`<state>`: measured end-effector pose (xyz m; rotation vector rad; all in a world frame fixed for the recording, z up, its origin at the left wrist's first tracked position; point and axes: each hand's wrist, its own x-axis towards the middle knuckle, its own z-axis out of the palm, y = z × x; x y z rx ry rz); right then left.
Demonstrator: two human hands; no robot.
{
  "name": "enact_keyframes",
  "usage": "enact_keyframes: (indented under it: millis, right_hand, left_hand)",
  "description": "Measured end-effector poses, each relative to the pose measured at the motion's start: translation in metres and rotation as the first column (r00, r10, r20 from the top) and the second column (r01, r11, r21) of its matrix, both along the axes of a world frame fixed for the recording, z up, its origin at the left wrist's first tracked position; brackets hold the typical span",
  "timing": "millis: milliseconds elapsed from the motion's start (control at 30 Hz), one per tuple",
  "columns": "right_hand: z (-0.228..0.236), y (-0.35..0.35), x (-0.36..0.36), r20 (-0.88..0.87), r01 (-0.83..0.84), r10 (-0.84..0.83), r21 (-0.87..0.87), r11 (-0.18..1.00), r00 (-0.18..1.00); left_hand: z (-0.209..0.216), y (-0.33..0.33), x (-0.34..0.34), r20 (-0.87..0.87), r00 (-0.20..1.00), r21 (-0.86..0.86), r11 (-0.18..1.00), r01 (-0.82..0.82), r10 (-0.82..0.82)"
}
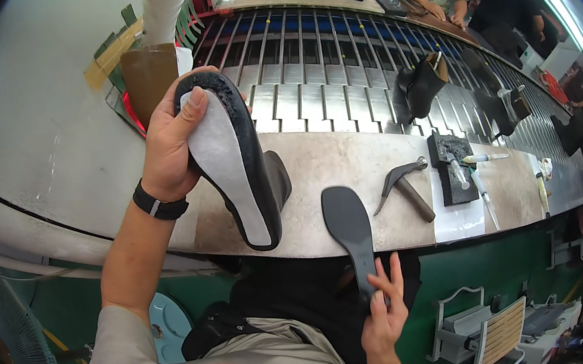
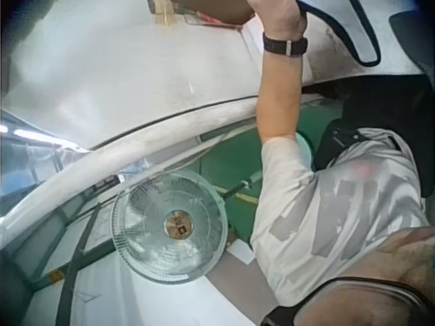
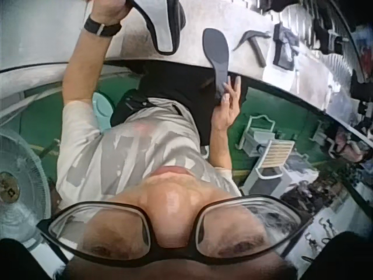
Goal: The person takes a partially assembled shoe from a conveyor belt, fits an insole and heel component by hand, and then uses a hammer to secure the heel and smooth the edges of the shoe. The person repeats this process for a second shoe.
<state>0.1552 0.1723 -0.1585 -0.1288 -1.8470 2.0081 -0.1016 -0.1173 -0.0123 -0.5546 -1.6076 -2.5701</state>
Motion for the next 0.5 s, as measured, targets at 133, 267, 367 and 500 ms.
enact_keyframes:
  millis: [133,267,367,500]
  right_hand:
    - [-0.008,-0.02,0.02,0.029,-0.048,0.07,-0.467,0.883,0.997]
    - [-0.034,-0.015,-0.032,0.282,-0.2,0.544,-0.72,0.664,0.79]
    - [-0.02,-0.022,-0.044,0.408,-0.145,0.376,-0.493,0.858,0.832]
    - [0.016,-0.029,-0.019,0.174,-0.204,0.242,-0.212,0.956,0.954]
  left_hand:
    - [0.0,0.005,0.003,-0.025,0.999,-0.001,1.0,0.026,-0.026]
    - [0.014,0.018,0.022,-0.017,0.995,-0.018,0.995,0.096,-0.097]
    - [0.015,0.021,0.036,-0.033,0.992,-0.045,0.992,0.121,-0.123]
    - [0.014,0.025,0.041,-0.16,0.978,-0.149,0.983,0.109,-0.133]
